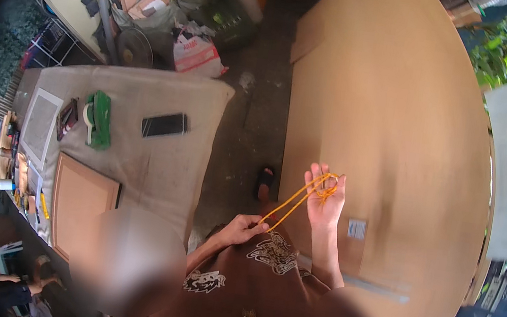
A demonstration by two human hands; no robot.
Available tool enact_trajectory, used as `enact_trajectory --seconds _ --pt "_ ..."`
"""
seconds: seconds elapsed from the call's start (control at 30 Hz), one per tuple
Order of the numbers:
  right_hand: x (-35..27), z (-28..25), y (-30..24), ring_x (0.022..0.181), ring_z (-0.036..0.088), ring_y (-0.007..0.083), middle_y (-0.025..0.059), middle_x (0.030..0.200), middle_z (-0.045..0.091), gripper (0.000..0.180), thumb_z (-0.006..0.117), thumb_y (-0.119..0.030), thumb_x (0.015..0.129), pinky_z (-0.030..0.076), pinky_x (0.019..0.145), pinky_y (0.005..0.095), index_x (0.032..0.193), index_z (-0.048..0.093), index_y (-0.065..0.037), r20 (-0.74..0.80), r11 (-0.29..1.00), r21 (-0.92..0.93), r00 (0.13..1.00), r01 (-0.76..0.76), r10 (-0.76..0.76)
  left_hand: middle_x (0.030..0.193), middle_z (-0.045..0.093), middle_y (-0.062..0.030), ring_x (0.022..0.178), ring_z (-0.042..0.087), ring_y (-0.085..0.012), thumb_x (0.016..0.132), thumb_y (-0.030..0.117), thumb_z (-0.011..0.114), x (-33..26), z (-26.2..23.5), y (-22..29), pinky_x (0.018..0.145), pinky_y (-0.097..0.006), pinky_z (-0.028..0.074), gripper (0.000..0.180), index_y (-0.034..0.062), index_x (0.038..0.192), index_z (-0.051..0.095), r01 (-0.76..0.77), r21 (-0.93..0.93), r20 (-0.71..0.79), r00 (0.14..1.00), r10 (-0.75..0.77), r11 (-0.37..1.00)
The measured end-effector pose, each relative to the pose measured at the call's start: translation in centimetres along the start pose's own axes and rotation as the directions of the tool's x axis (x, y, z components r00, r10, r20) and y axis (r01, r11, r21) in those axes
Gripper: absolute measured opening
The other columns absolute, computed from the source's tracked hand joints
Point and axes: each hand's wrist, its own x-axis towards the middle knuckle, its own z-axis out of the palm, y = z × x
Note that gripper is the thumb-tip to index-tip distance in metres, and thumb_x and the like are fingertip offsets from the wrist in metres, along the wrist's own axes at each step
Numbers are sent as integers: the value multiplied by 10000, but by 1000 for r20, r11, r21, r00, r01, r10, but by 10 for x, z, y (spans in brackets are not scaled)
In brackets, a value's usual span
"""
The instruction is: The person wipes the edges of a wooden picture frame with a cloth, flips it to reveal a mounted artwork, then measures the frame with a tape measure and marks it with a pencil. The person also handles a yellow cord and places it on the frame.
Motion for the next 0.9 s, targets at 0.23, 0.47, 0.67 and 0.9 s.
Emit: enact_trajectory --seconds 0.23,0.47,0.67,0.9 --pt "184 98 -23 421 298 75 -33 566 384 211 520 -356 937 281 403 225 853 477 -167 66 831 -557 997 -5 51 652 531 55 634 476 -34 916 250 597 182 -143 118 546 -220 387 253 47 764 605 -22 -219 -198 980 -23 976" --pt "323 186 68 642 614 264 97 715 592 215 693 -249 812 478 564 340 914 624 -74 646 -219 -614 642 758 413 613 480 53 553 436 -20 913 299 603 318 -259 175 473 -222 356 350 20 704 570 -119 -104 -327 942 79 987" --pt "487 256 150 618 643 309 116 641 623 223 680 -282 819 494 552 377 854 616 -71 322 -255 -795 739 551 592 622 497 64 559 419 -25 904 297 615 436 -394 140 481 -221 338 340 43 682 572 -139 -371 -483 873 -63 918" --pt "643 385 243 607 643 283 113 638 622 284 691 -335 804 485 534 354 789 635 -58 263 -285 -775 699 564 665 638 495 82 626 418 -31 894 315 622 542 -549 139 570 -230 356 319 58 704 617 45 -616 -353 876 -327 786"
